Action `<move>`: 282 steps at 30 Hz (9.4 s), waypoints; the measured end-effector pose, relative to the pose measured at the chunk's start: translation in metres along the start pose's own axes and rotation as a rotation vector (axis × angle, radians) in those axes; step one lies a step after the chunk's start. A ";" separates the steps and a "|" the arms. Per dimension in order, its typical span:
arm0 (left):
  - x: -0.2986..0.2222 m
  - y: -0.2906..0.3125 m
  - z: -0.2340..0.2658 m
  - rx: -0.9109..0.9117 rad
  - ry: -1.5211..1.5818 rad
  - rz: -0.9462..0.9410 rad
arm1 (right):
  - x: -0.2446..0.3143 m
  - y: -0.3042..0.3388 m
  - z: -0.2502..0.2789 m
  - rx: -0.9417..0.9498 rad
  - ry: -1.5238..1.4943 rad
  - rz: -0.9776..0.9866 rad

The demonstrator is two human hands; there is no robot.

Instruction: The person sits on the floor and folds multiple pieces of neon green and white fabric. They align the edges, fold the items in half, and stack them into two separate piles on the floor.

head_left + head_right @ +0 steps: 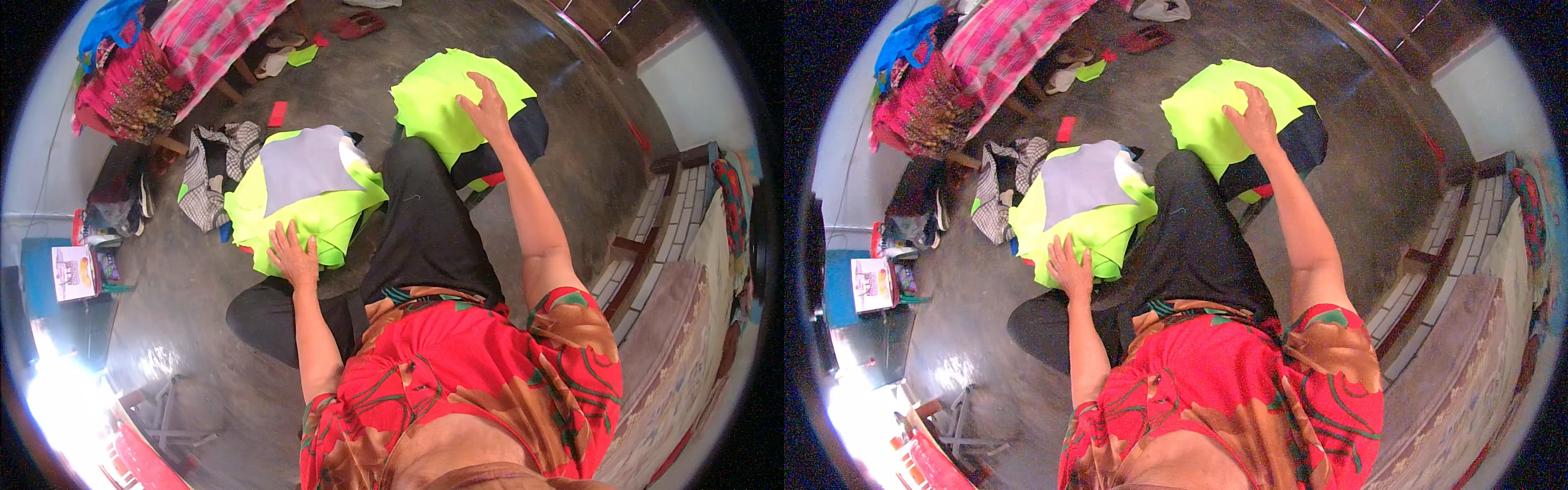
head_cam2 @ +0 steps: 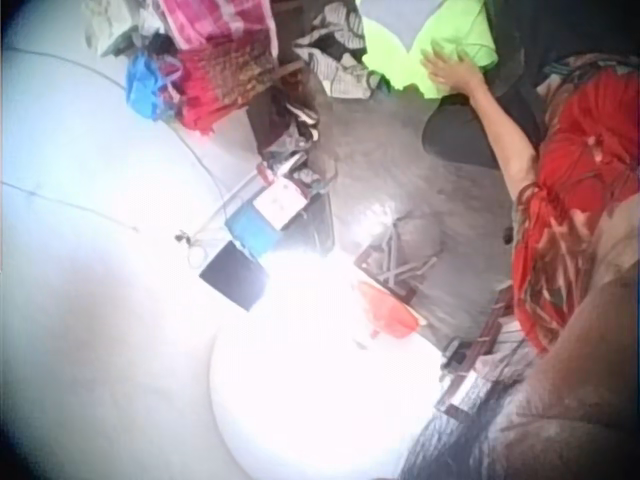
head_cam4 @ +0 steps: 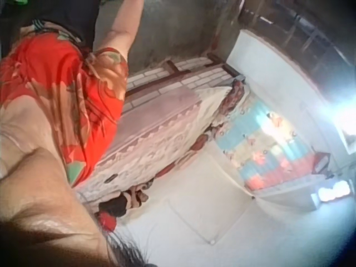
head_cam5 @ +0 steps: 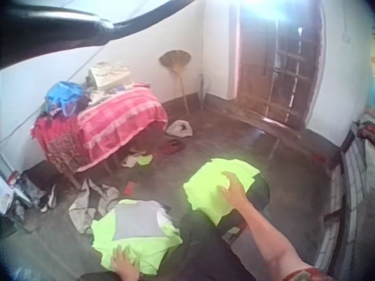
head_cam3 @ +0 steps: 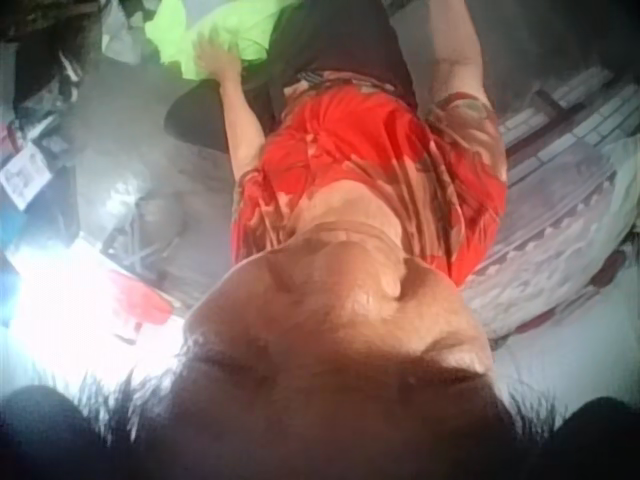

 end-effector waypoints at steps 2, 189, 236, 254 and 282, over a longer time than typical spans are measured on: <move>0.001 -0.001 -0.003 -0.002 -0.007 -0.009 | -0.016 -0.007 -0.016 0.032 0.113 0.040; -0.028 0.013 -0.005 0.092 0.227 -0.206 | 0.290 0.154 -0.343 0.900 -0.475 0.073; 0.003 -0.010 0.003 0.031 0.050 0.050 | 0.160 0.110 -0.055 0.110 -0.218 0.440; 0.010 -0.009 -0.007 0.033 0.010 0.051 | -0.044 0.027 0.005 -0.033 0.452 0.042; 0.008 -0.009 -0.004 0.037 0.026 0.055 | -0.133 0.043 0.026 -0.474 -0.721 -0.462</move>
Point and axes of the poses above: each hand's wrist, its own y-axis away from the middle knuckle, its own z-axis out of the back of the hand, x = y × z, the point moved 9 cm from there along -y, towards the middle knuckle, and after that the axes turned 7 degrees about y, right-handed, at the moved point
